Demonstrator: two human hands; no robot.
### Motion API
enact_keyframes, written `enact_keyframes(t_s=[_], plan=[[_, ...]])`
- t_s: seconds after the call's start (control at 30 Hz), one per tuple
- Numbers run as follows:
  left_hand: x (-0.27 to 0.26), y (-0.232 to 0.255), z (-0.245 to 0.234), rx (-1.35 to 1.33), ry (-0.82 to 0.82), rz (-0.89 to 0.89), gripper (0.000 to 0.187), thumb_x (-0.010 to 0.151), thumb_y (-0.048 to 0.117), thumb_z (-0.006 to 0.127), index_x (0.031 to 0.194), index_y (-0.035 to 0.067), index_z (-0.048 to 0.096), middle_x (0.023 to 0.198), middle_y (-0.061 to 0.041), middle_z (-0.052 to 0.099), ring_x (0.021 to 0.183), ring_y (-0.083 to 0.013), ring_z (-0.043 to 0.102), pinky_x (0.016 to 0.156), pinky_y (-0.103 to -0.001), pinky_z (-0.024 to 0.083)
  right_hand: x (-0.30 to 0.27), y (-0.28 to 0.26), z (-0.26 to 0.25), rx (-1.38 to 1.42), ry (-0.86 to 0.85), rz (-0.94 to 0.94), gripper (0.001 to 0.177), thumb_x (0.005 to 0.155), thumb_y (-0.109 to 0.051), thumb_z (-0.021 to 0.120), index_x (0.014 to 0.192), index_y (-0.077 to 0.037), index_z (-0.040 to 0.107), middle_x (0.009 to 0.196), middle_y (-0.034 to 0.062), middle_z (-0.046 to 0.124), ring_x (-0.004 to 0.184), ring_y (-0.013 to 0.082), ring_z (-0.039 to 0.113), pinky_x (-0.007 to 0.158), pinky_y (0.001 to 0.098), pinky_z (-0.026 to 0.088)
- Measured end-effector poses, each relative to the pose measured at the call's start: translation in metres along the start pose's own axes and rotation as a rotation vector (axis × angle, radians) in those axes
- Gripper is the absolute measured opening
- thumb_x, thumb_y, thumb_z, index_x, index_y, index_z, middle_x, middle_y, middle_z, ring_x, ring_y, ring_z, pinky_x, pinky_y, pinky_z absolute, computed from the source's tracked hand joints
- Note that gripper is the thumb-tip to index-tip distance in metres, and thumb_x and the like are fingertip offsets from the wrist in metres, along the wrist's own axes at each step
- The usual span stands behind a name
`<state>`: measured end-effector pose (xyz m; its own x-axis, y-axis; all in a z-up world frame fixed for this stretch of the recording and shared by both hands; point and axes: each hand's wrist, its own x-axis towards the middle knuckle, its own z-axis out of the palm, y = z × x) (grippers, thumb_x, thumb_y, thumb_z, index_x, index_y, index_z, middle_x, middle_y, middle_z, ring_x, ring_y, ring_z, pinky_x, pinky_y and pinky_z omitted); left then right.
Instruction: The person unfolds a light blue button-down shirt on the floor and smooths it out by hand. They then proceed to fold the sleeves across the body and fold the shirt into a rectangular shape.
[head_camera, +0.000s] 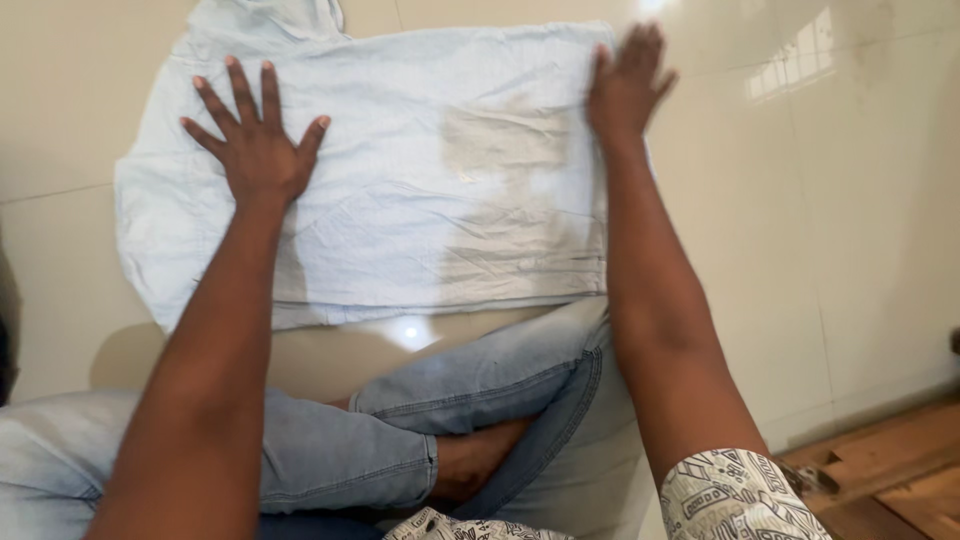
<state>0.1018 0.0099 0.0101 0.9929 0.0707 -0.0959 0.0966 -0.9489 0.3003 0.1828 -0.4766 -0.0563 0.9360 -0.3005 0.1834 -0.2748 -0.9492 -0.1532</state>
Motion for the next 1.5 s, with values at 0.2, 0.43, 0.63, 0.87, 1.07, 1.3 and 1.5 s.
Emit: enact_keyframes(t_s=[0.2, 0.43, 0.63, 0.87, 1.07, 1.3, 1.5], plan=[[0.002, -0.001, -0.002, -0.013, -0.001, 0.003, 0.097, 0.098, 0.082, 0.035, 0.173, 0.026, 0.01, 0.18, -0.01, -0.004, 0.159, -0.0466, -0.015, 0.12, -0.08, -0.011, -0.061, -0.133, -0.01, 0.05, -0.312, -0.677, 0.067, 0.111, -0.055, 0.038, 0.167, -0.022, 0.019, 0.176, 0.0005, 0.014, 0.161, 0.0213, 0.011, 0.128, 0.0586, 0.006], [0.004, -0.003, 0.003, 0.011, 0.011, 0.0, 0.097, 0.097, 0.083, 0.033, 0.172, 0.026, 0.011, 0.178, -0.01, -0.004, 0.159, -0.0471, -0.014, 0.119, -0.081, -0.011, -0.028, -0.055, -0.003, 0.006, -0.117, -0.332, 0.067, 0.114, -0.056, 0.035, 0.17, -0.023, 0.017, 0.177, 0.0025, 0.014, 0.164, 0.0215, 0.012, 0.127, 0.0637, 0.009], [0.006, -0.002, 0.0, -0.007, 0.004, 0.002, 0.096, 0.098, 0.082, 0.033, 0.173, 0.026, 0.011, 0.179, -0.01, -0.005, 0.159, -0.0476, -0.013, 0.119, -0.081, -0.01, -0.022, 0.022, -0.017, -0.042, -0.128, -0.095, 0.068, 0.119, -0.053, 0.03, 0.17, -0.013, 0.011, 0.177, 0.0081, 0.007, 0.164, 0.0273, 0.007, 0.125, 0.0684, 0.006], [-0.002, -0.001, -0.005, -0.032, 0.004, 0.02, 0.096, 0.099, 0.081, 0.033, 0.174, 0.025, 0.01, 0.179, -0.011, -0.005, 0.16, -0.0483, -0.013, 0.12, -0.081, -0.011, -0.067, -0.026, -0.02, 0.01, -0.29, -0.484, 0.069, 0.111, -0.058, 0.024, 0.169, -0.023, 0.015, 0.177, 0.0029, 0.009, 0.162, 0.0258, 0.008, 0.13, 0.0614, 0.007], [0.002, -0.004, -0.002, -0.038, -0.001, 0.004, 0.097, 0.097, 0.082, 0.033, 0.173, 0.026, 0.011, 0.178, -0.01, -0.006, 0.16, -0.047, -0.014, 0.12, -0.08, -0.012, -0.058, 0.008, -0.048, -0.036, -0.246, -0.059, 0.069, 0.113, -0.059, 0.025, 0.17, -0.021, 0.015, 0.176, 0.0063, 0.007, 0.163, 0.027, 0.005, 0.127, 0.0669, 0.003], [0.019, -0.015, 0.031, -0.038, 0.118, 0.02, 0.087, 0.104, 0.073, 0.039, 0.169, 0.019, 0.018, 0.177, -0.015, 0.0, 0.159, -0.0444, -0.01, 0.119, -0.078, -0.007, -0.108, -0.085, -0.095, 0.277, -0.25, -0.347, 0.032, 0.104, -0.039, 0.061, 0.113, -0.011, 0.074, 0.109, 0.0147, 0.075, 0.097, 0.0371, 0.068, 0.084, 0.0513, 0.052], [-0.091, 0.071, 0.091, -0.048, 0.219, 0.249, 0.076, 0.105, 0.064, 0.043, 0.167, 0.024, 0.031, 0.177, -0.009, 0.011, 0.162, -0.037, 0.0, 0.123, -0.075, 0.002, -0.179, -0.131, -0.119, 0.213, -1.173, -0.416, 0.023, 0.093, -0.028, 0.074, 0.085, -0.006, 0.077, 0.08, 0.0038, 0.078, 0.073, 0.0146, 0.073, 0.075, 0.0347, 0.057]])
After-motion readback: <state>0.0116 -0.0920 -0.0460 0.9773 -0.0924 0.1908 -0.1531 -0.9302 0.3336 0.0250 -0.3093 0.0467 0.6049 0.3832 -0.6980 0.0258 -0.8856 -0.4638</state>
